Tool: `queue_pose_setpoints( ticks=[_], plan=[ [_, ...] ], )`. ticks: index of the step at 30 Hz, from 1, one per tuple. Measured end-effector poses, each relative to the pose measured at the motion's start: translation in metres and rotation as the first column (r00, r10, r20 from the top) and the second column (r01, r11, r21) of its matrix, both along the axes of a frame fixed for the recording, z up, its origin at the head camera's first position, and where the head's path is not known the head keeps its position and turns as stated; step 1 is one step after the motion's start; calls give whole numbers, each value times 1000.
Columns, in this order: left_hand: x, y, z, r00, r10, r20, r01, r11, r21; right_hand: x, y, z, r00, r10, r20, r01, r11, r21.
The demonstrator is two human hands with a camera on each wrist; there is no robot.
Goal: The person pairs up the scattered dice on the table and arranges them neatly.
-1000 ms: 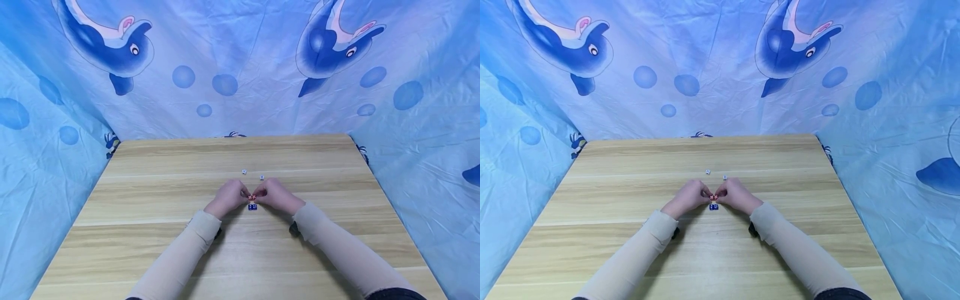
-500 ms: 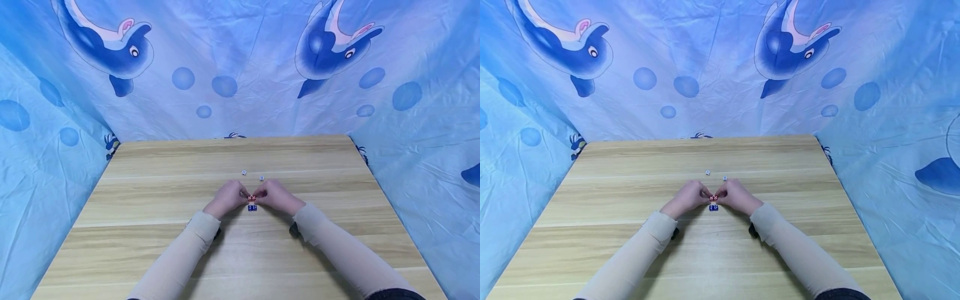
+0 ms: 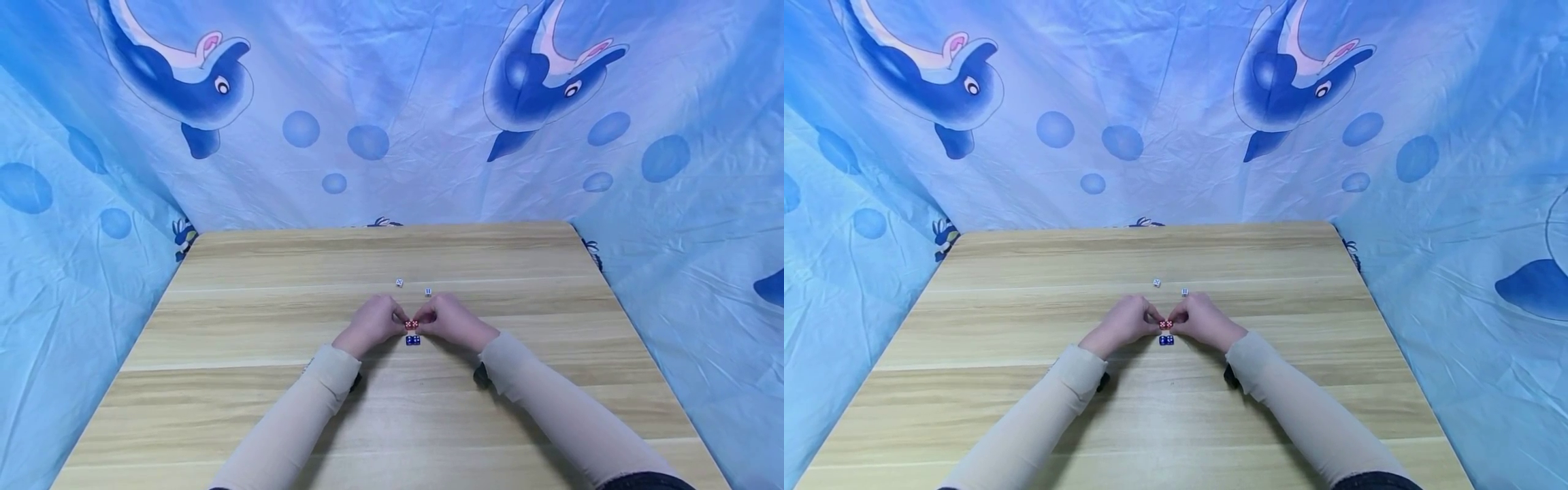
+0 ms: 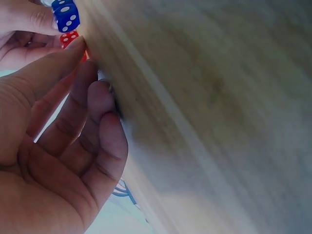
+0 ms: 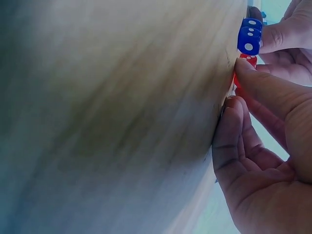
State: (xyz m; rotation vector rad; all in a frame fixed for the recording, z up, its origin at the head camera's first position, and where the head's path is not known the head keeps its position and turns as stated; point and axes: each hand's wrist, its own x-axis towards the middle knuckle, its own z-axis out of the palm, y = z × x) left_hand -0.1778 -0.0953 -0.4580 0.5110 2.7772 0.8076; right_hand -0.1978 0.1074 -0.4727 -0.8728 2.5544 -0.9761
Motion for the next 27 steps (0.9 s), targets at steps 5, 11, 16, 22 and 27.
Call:
queue_pose_setpoints(
  ticks=[5, 11, 16, 22, 27],
  plan=[
    [1, -7, 5, 998, 9, 67, -13, 998, 57, 0, 0, 1, 1000, -13, 20, 13, 1000, 17],
    [-9, -19, 9, 994, 56, 95, -71, 985, 157, -2, 0, 1, 999, -26, 27, 25, 999, 26],
    [-24, -27, 12, 987, 95, 128, -123, 964, 237, -2, 1, 1, 999, -29, 27, 29, 999, 27],
    [-42, -33, 10, 984, 109, 143, -148, 945, 291, -1, 1, 0, 999, -28, 23, 28, 999, 19],
    [-56, -33, 5, 980, 136, 142, -175, 935, 307, 0, 0, 0, 1000, -24, 19, 24, 1000, 1]
  ],
)
